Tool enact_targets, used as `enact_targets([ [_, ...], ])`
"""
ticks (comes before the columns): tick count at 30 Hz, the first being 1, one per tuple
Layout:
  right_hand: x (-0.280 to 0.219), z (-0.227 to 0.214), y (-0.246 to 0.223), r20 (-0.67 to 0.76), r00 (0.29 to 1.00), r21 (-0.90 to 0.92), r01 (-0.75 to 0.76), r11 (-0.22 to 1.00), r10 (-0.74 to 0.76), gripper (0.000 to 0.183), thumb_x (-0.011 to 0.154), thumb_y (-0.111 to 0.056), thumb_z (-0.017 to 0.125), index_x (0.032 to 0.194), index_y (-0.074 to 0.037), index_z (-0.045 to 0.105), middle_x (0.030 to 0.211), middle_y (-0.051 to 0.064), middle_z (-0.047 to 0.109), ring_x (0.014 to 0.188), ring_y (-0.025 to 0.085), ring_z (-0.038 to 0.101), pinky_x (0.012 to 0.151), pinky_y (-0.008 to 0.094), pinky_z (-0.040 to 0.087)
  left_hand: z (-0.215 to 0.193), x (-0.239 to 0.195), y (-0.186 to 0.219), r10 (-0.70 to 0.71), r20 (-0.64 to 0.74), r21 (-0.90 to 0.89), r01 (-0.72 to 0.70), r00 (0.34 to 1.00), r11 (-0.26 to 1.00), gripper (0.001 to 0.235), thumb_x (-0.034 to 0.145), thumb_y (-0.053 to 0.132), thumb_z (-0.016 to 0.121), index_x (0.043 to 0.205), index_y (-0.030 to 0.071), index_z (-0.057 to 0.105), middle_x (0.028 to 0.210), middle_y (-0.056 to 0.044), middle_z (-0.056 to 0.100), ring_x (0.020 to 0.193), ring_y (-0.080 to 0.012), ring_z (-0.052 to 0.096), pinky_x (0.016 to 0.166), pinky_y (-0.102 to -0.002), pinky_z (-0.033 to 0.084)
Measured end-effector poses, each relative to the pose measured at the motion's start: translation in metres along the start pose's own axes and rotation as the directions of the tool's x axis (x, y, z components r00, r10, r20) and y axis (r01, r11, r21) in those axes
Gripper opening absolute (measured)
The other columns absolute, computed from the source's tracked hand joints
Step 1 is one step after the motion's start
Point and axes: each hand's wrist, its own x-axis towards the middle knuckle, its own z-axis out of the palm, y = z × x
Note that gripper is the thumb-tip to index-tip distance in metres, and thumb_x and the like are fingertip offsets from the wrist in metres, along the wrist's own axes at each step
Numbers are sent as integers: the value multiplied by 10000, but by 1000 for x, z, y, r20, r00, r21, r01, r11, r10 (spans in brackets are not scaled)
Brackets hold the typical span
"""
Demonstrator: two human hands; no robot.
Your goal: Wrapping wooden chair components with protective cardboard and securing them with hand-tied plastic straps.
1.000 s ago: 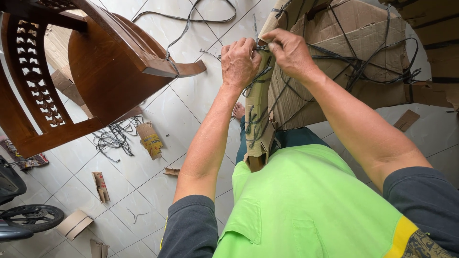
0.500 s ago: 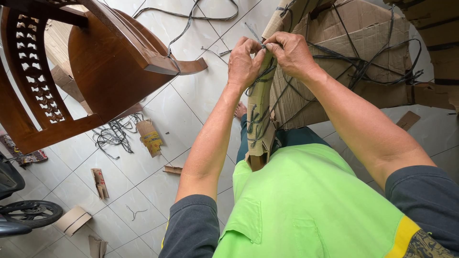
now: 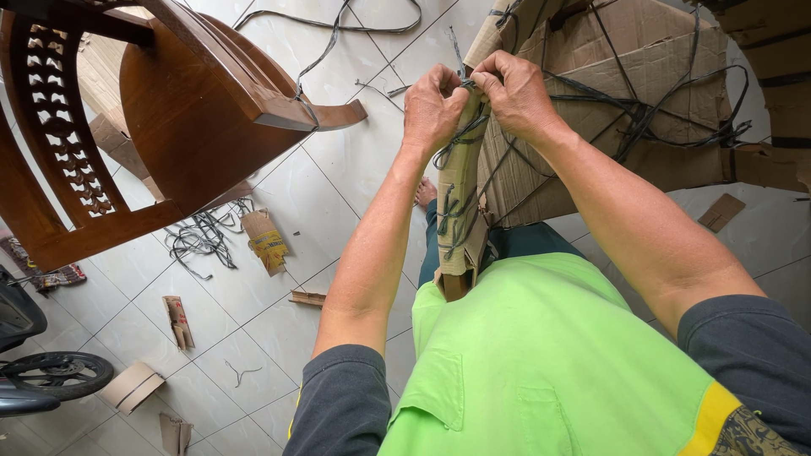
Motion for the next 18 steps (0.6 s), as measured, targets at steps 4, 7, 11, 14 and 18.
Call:
enact_targets([
  [4, 2, 0, 2, -13, 1000, -22, 2, 1000, -2, 99, 1057, -130, 643, 968, -88, 656, 851, 13, 665, 741, 120, 637, 678, 298, 534, 1, 0, -5, 56, -16, 5, -56, 998, 998, 137, 742, 277, 602, 822, 177, 649, 750, 57, 674, 704, -140, 588, 685, -326, 495],
  [7, 2, -1, -3, 0, 1000, 16, -26, 1000, 26, 92, 1052, -121, 630, 969, -92, 656, 872, 13, 669, 748, 112, 644, 695, 271, 552, -1, -6, 1, 14, -17, -57, -15, 1000, 998, 182, 779, 218, 599, 915, 177, 712, 843, 62, 741, 748, -104, 647, 743, -298, 539],
  [11, 0, 1, -4, -2, 998, 64, -59, 996, 60, 86, 1062, -136, 623, 987, -102, 648, 868, 11, 677, 747, 102, 661, 700, 260, 572, 5, -15, 0, -10, -79, -32, 8, 997, 999, 259, 794, 289, 689, 1043, 222, 662, 900, 89, 703, 811, -85, 656, 781, -304, 554],
  [14, 0, 2, -5, -8, 997, 83, -77, 994, 77, 78, 1055, -144, 621, 993, -108, 652, 869, -1, 691, 755, 91, 675, 706, 251, 581, 14, -16, -7, 91, -151, 44, -85, 984, 995, 207, 849, 359, 717, 989, 213, 671, 931, 58, 700, 824, -99, 673, 754, -315, 560],
  [18, 0, 2, -3, -9, 999, 67, -48, 997, 49, 83, 1053, -140, 617, 991, -94, 649, 904, 9, 676, 776, 111, 672, 718, 263, 590, 25, -14, -18, 280, -288, 182, -235, 916, 955, 29, 906, 234, 692, 902, 211, 676, 850, 78, 704, 792, -145, 658, 794, -368, 484],
])
